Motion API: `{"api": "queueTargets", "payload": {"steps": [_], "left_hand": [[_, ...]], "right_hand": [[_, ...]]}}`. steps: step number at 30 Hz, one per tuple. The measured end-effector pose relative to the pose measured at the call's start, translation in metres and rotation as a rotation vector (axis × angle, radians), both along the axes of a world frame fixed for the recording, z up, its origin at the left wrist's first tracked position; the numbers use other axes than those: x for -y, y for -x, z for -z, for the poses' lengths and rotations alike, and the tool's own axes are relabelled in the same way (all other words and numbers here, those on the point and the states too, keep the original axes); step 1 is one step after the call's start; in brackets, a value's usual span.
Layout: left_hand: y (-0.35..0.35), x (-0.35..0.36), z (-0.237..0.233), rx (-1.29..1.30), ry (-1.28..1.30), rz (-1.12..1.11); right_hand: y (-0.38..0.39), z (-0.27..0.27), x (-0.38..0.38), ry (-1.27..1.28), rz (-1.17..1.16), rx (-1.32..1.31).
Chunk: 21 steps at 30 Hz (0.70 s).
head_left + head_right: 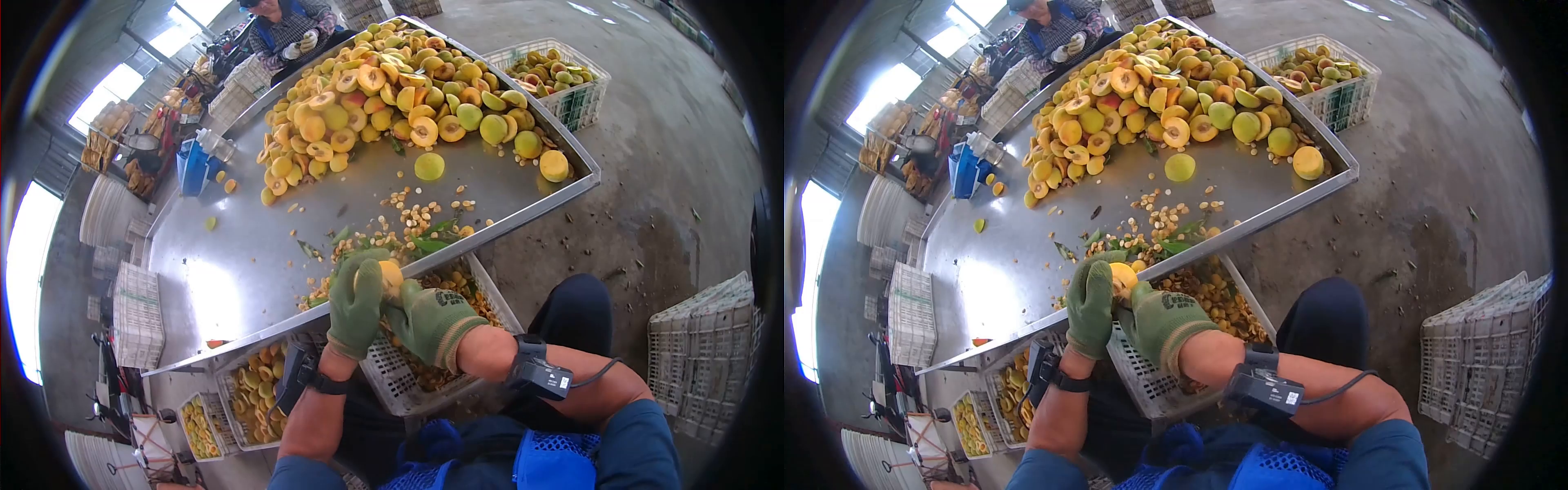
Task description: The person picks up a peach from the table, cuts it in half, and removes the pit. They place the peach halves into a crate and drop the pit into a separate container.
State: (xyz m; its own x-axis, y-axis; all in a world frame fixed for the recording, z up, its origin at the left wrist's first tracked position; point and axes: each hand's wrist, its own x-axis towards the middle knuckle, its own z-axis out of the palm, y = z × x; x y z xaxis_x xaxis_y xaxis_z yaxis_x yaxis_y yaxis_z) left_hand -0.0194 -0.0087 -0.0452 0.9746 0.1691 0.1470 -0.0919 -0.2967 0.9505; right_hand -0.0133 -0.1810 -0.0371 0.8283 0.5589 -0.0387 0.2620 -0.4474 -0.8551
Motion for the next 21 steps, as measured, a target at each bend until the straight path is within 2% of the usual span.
{"api": "queueTargets", "payload": {"steps": [3,6,9,12,16,19,21], "left_hand": [[-0.001,-0.010,0.002,0.001,0.067,0.162],[0.008,0.011,-0.002,0.078,0.215,0.173],[0.009,0.011,0.003,0.072,0.219,0.107],[0.009,0.005,-0.003,0.053,0.232,0.180],[0.009,-0.001,-0.009,0.026,0.069,0.228],[0.007,0.000,-0.018,0.040,-0.059,0.284],[0.007,0.000,-0.025,0.052,-0.117,0.343]], "right_hand": [[-0.001,-0.006,0.002,-0.007,0.036,-0.029],[-0.002,0.004,0.002,-0.041,0.005,-0.001],[0.002,0.000,0.004,-0.100,0.019,0.006],[0.003,-0.001,0.006,-0.079,-0.008,0.029],[0.001,-0.014,0.016,0.031,-0.094,-0.025],[-0.003,-0.014,0.022,0.016,-0.165,-0.068],[-0.012,-0.008,0.025,-0.091,-0.275,-0.034]]}}
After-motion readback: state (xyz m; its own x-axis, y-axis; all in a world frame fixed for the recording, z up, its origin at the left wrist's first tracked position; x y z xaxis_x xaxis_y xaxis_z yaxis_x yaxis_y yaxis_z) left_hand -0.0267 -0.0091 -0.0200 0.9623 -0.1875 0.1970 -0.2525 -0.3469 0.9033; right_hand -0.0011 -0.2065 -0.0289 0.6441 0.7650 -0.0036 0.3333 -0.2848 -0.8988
